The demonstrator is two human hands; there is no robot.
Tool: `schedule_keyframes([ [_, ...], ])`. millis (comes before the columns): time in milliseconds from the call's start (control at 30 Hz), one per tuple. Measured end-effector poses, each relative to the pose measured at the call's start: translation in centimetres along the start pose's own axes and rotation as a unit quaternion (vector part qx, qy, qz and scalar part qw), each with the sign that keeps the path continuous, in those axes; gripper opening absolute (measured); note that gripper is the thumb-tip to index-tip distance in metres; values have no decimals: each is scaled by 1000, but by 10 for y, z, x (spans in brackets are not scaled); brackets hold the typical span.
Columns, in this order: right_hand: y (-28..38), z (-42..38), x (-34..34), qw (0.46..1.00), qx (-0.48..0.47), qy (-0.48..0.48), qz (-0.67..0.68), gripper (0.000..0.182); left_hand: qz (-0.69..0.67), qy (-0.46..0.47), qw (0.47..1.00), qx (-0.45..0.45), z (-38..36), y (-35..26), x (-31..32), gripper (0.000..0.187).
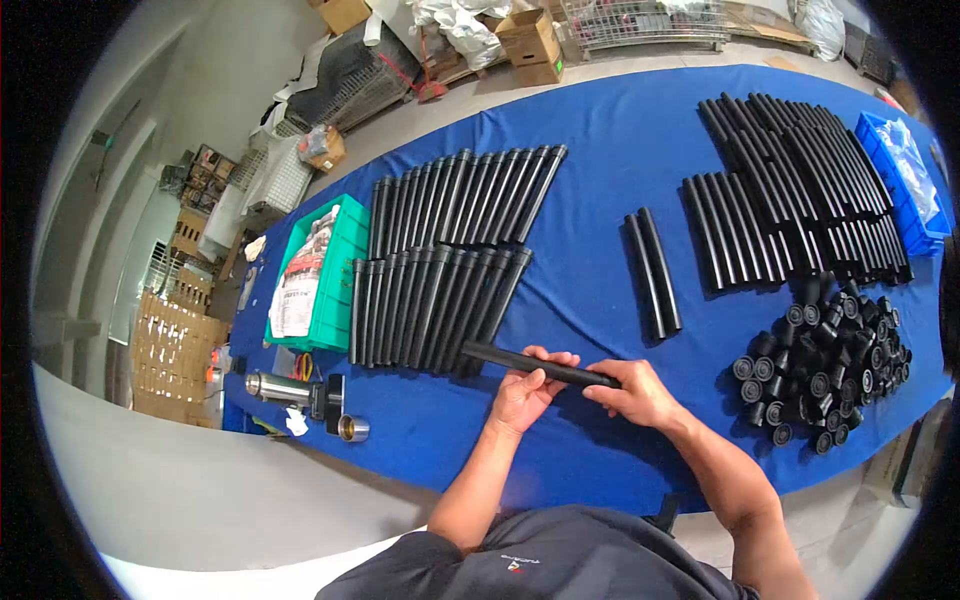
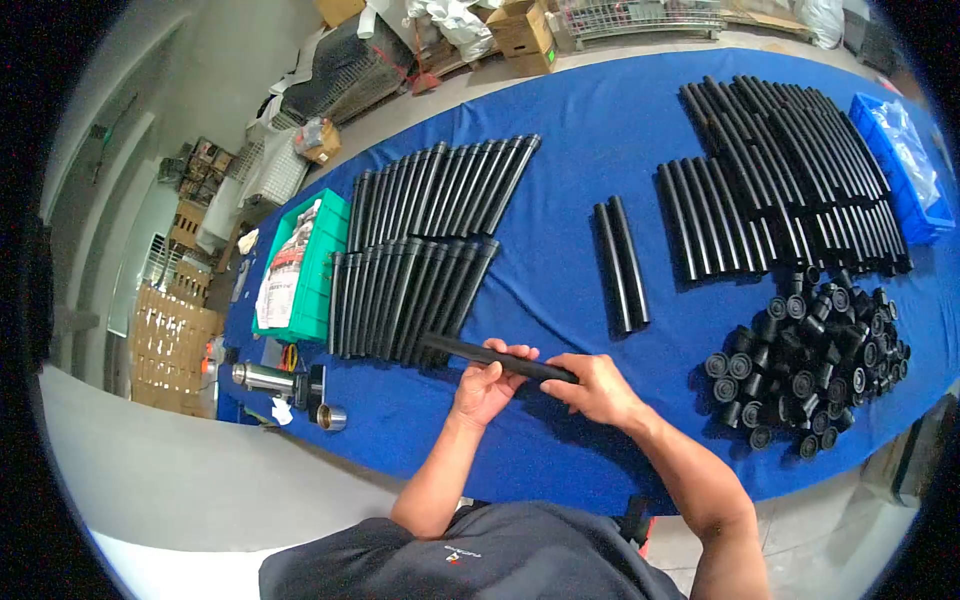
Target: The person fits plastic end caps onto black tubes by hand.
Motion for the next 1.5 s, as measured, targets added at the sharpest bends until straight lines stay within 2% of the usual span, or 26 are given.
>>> schedule_keyframes([
  [233, -1, 2, -3, 999, 8, 34, -23, 33, 21, -4, 1000, 0, -2, 2, -4, 34],
  [333, -3, -1, -3, 999, -14, 22, -21, 37, 19, -16, 1000, 2, -3, 3, -5, 34],
  [367, -3, -1, -3, 998, -27, 19, -60, 39, 14, -22, 1000, 2, -2, 3, -3, 34],
  [400, -10, 0, -2, 980, -163, -6, -117, 40, 10, -29, 1000, 3, -2, 2, -2, 33],
  [467, -22, 2, 1, 955, -254, -46, -148, 40, 8, -30, 999, 7, -2, 2, -5, 33],
  [500, -23, 2, 1, 956, -252, -35, -143, 40, 9, -23, 1000, 10, -2, 2, -8, 32],
  [567, -5, -1, -3, 998, -44, 32, 13, 41, -4, -11, 1000, 17, -3, 3, -9, 32],
  [600, -1, -5, -3, 991, 60, 69, 93, 41, -7, -9, 1000, 14, -3, 4, -9, 32],
  [733, -6, -3, -4, 998, 26, 58, 10, 44, -3, -22, 1000, 1, -3, 1, -1, 31],
  [767, -13, 1, -5, 996, -73, 27, -35, 43, 0, -31, 1000, -1, -2, 1, 2, 31],
  [833, -24, 7, -2, 955, -264, -32, -129, 42, 11, -22, 1000, 4, -2, 3, -2, 32],
  [933, -4, -4, -7, 995, -14, 83, -44, 39, 26, 18, 999, -3, -1, 3, 0, 33],
  [1067, 4, -6, -9, 986, 75, 151, -14, 39, 15, 28, 999, -38, -7, 3, -2, 37],
  [1133, 1, -3, -8, 984, 55, 164, -35, 37, 32, 43, 998, -29, -10, 0, 5, 38],
  [1233, 2, -6, -5, 985, 18, 164, -42, 39, 3, 8, 1000, -20, -22, -9, 12, 34],
  [1367, 4, -5, -6, 980, -7, 194, -50, 40, 30, -50, 997, 53, -57, -52, -20, 36],
  [1467, 2, -6, -7, 976, -15, 206, -66, 39, 143, -164, 969, 118, -69, -107, -34, 34],
  [1500, 2, -5, -8, 974, -19, 215, -72, 38, 232, -234, 933, 145, -70, -124, -27, 31],
])
Point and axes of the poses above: each hand's wrist, its own z-axis towards the middle knuckle, its own x-axis out of the palm, y = z × x, the point moved 3 cm from there along z, towards the middle knuckle, and after that the axes turned 13 degrees about z, right-handed, at the moved point
